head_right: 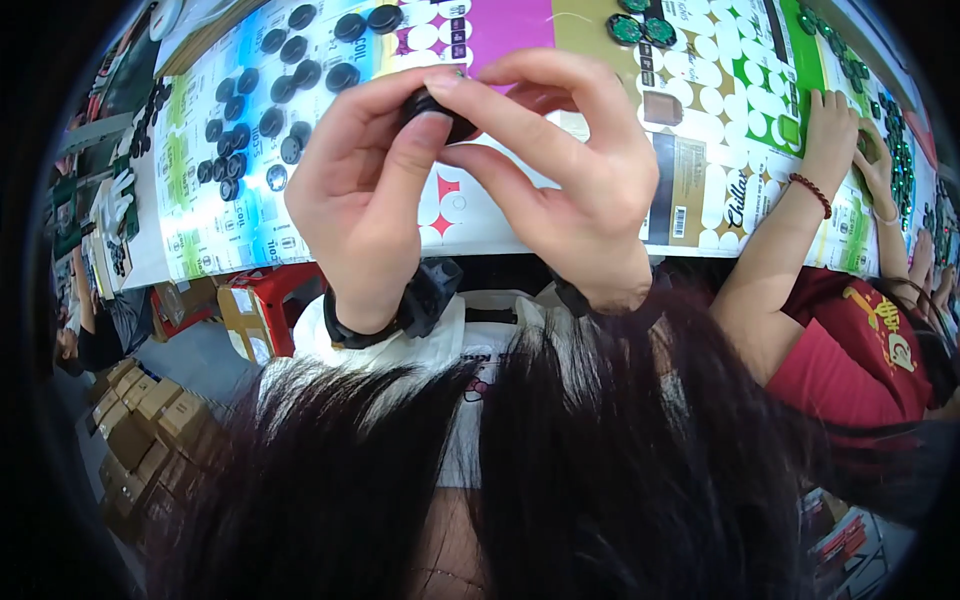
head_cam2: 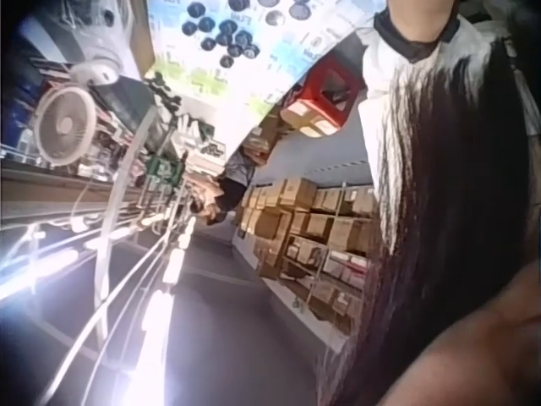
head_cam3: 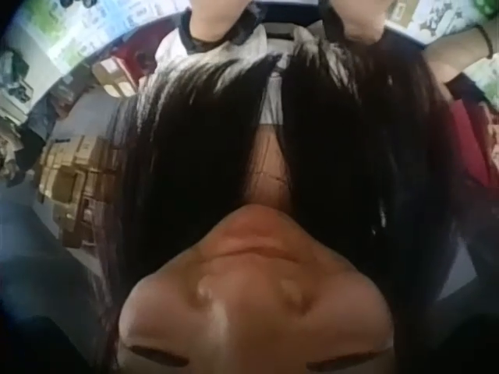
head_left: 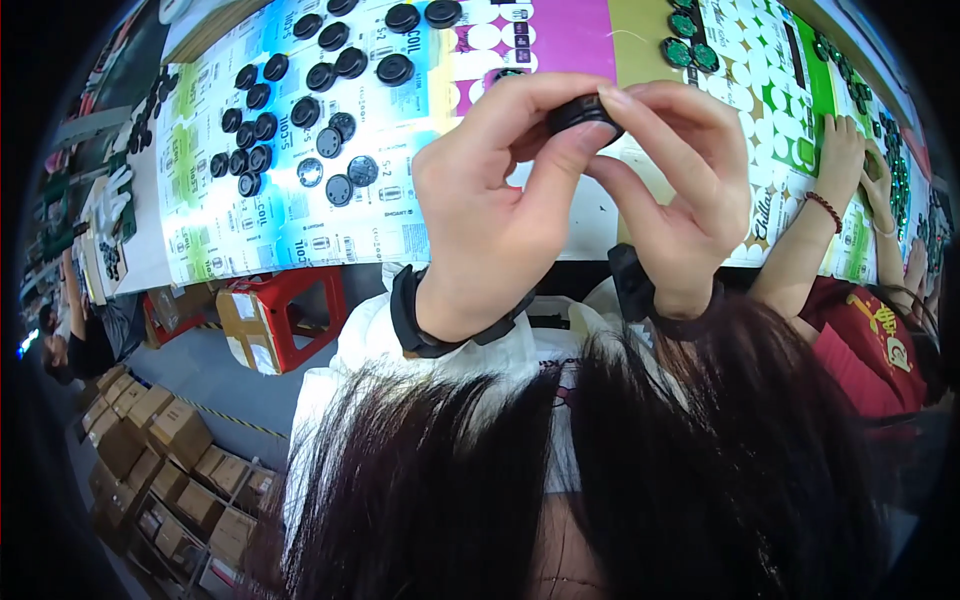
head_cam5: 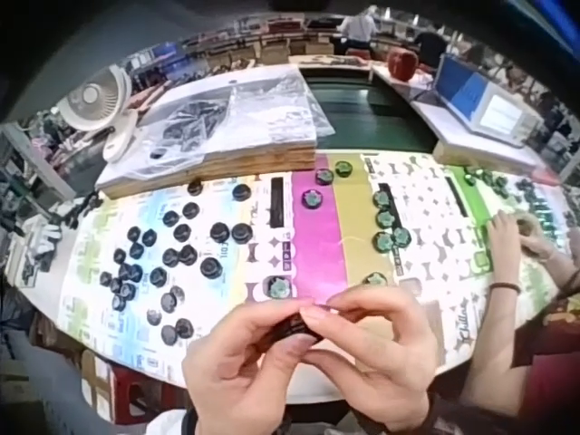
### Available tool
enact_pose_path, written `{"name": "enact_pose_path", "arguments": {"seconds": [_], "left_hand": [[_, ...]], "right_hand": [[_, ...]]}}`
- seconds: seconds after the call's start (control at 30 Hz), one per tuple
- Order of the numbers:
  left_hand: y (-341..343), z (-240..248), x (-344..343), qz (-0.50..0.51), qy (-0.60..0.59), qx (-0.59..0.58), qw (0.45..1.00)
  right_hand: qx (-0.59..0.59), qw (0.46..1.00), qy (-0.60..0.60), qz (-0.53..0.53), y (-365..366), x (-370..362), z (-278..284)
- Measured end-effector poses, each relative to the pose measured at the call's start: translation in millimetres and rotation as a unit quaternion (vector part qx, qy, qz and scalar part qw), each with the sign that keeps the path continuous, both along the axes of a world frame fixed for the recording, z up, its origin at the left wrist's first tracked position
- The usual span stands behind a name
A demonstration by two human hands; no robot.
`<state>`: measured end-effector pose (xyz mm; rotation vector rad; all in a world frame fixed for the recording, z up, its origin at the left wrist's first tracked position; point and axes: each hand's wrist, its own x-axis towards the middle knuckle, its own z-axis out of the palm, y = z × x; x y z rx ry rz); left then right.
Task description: The person is assembling small black circular plastic components at a factory workstation.
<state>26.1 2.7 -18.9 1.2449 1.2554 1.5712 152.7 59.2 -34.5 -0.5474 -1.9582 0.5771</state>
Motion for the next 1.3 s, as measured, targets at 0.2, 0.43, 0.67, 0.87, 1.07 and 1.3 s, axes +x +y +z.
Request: {"name": "enact_pose_path", "arguments": {"seconds": [0.2, 0.43, 0.67, 0.87, 1.07, 1.3], "left_hand": [[-4, 2, -14, -0.001, 0.013, -0.018, 1.0], [-12, -20, -53, 0.08, -0.099, -0.042, 0.991], [-77, -61, -236, 0.379, 0.158, -0.136, 0.901], [-105, -84, -296, 0.409, 0.351, -0.304, 0.785], [-85, -76, -266, 0.31, 0.534, -0.159, 0.771], [2, -32, -117, 0.115, 0.386, -0.151, 0.903]], "right_hand": [[-0.425, 0.867, 0.23, 0.124, -19, -27, -5], [-0.484, 0.848, 0.109, 0.185, -9, -70, -16], [-0.029, 0.954, -0.245, 0.171, 3, -144, -35], [0.064, 0.935, -0.306, 0.17, 1, -199, -56], [0.127, 0.937, -0.273, 0.177, 3, -200, -53], [-0.153, 0.974, -0.166, 0.025, 8, -85, -15]]}}
